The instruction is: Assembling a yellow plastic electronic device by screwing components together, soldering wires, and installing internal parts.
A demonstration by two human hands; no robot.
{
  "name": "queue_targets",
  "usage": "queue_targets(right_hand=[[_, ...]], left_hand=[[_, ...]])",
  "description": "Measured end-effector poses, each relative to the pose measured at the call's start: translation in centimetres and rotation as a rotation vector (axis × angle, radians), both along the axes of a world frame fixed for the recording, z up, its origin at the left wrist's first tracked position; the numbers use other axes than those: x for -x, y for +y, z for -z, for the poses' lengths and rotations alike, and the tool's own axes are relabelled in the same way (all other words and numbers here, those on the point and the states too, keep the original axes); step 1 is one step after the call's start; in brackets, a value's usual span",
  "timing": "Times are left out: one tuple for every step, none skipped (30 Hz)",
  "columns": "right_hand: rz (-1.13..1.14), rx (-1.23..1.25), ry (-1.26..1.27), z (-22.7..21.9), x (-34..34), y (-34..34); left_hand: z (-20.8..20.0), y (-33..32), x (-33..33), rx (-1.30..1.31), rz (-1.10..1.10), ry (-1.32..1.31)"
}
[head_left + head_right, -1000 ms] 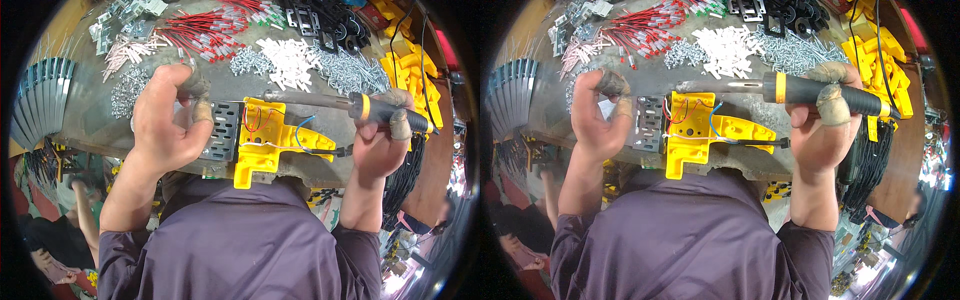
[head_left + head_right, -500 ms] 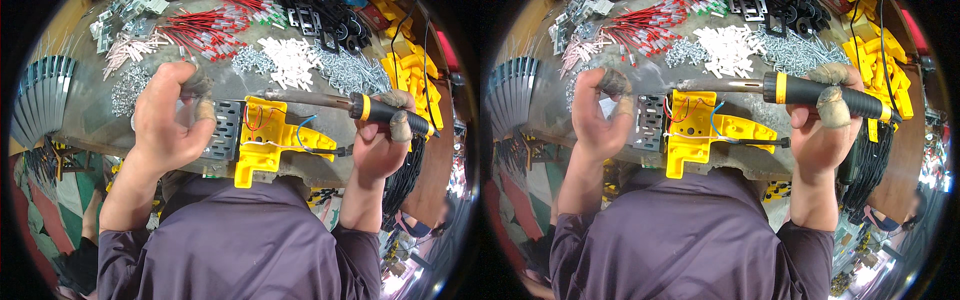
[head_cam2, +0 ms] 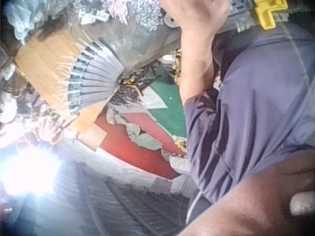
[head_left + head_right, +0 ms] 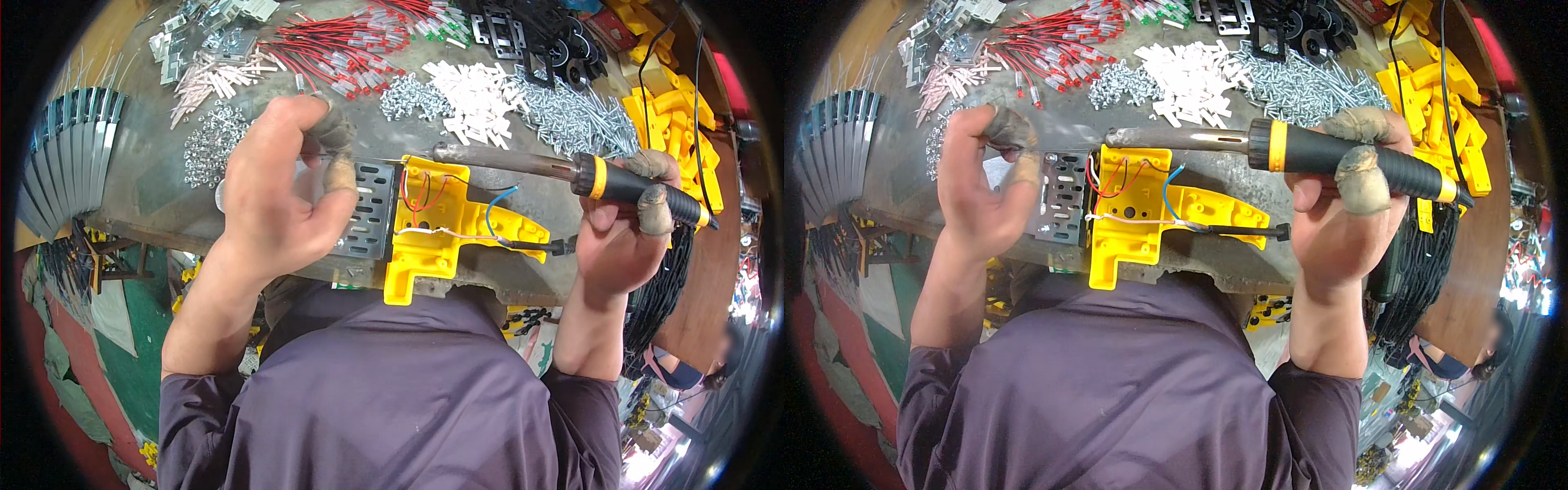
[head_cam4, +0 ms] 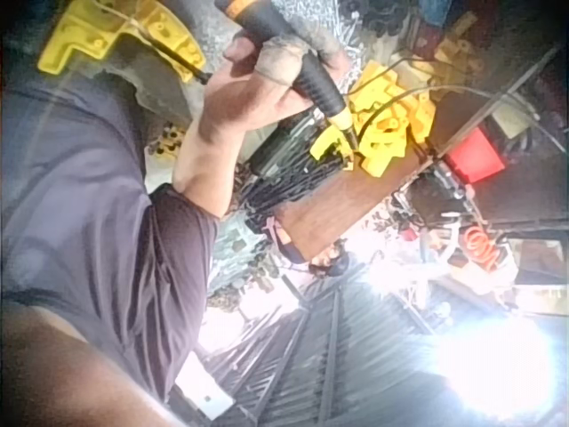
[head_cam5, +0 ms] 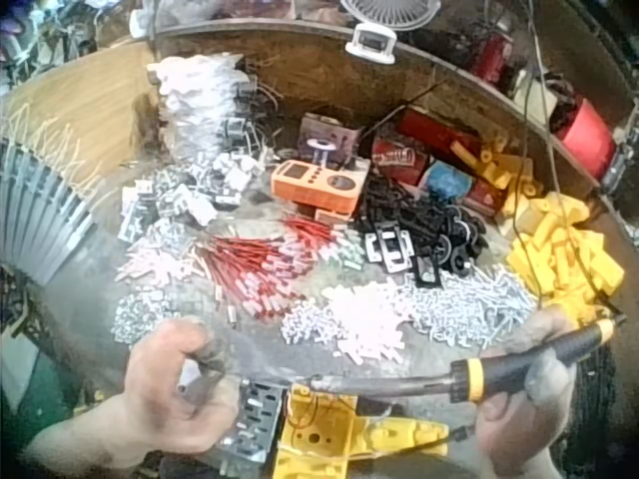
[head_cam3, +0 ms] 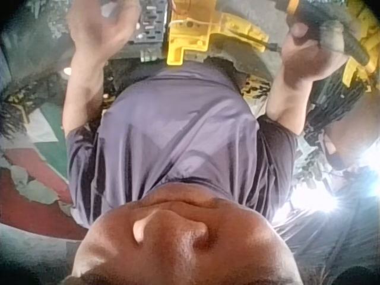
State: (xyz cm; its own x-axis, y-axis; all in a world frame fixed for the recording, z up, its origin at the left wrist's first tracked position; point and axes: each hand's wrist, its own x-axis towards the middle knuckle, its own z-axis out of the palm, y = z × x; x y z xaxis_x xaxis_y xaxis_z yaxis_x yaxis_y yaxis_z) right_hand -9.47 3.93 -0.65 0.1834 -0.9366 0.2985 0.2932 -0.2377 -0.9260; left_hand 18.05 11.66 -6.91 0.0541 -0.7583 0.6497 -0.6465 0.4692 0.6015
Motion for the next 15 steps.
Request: queue_targets(right_hand=[[-0.006,0.003,-0.013,0.1,0.0,0.0],[-0.007,0.003,-0.013,0.2,-0.1,0.0],[-0.01,0.017,0.005,0.3,-0.1,-0.1],[-0.014,0.03,0.023,0.4,-0.1,0.0],[-0.013,0.029,0.024,0.1,-0.5,0.1],[0.183,0.112,0.111,-0.5,-1.2,0.4],[0.379,0.195,0.199,-1.3,-1.6,0.8],[0.101,0.054,0.04,-2.7,0.1,1.3],[0.043,0.11,-0.001,-3.3,1.8,1.4],[-0.015,0.166,-0.042,-3.7,2.9,1.6],[0.099,0.218,0.009,-4.4,2.5,2.7],[0.214,0.271,0.061,-5.1,2.0,3.4],[-0.072,0.357,0.112,-5.4,2.2,3.3],[-0.073,0.359,0.115,-5.8,2.1,3.5],[-0.164,0.465,0.254,-6.2,2.1,3.6]], left_hand=[[-0.1,0.0,0.1,0.0,-0.005,-0.019],[-0.2,0.0,0.1,0.001,-0.009,-0.037],[-0.1,0.0,0.2,0.001,-0.009,-0.037],[-0.1,0.2,0.3,0.012,-0.023,-0.013],[0.0,0.3,0.3,0.022,-0.037,0.013],[0.0,0.5,0.3,0.021,-0.037,0.015],[-0.1,0.7,0.1,0.084,0.086,0.085],[-0.3,1.0,-0.1,0.151,0.205,0.158],[-0.6,1.0,0.0,0.194,0.286,0.163],[-0.9,1.0,0.3,0.198,0.289,0.166],[-1.1,1.3,0.7,0.19,0.321,0.174],[-1.3,1.5,1.0,0.181,0.352,0.182],[-1.2,1.7,1.3,0.156,0.314,0.197],[-1.2,1.6,1.4,0.158,0.313,0.2],[-1.1,1.5,1.4,0.17,0.306,0.144]])
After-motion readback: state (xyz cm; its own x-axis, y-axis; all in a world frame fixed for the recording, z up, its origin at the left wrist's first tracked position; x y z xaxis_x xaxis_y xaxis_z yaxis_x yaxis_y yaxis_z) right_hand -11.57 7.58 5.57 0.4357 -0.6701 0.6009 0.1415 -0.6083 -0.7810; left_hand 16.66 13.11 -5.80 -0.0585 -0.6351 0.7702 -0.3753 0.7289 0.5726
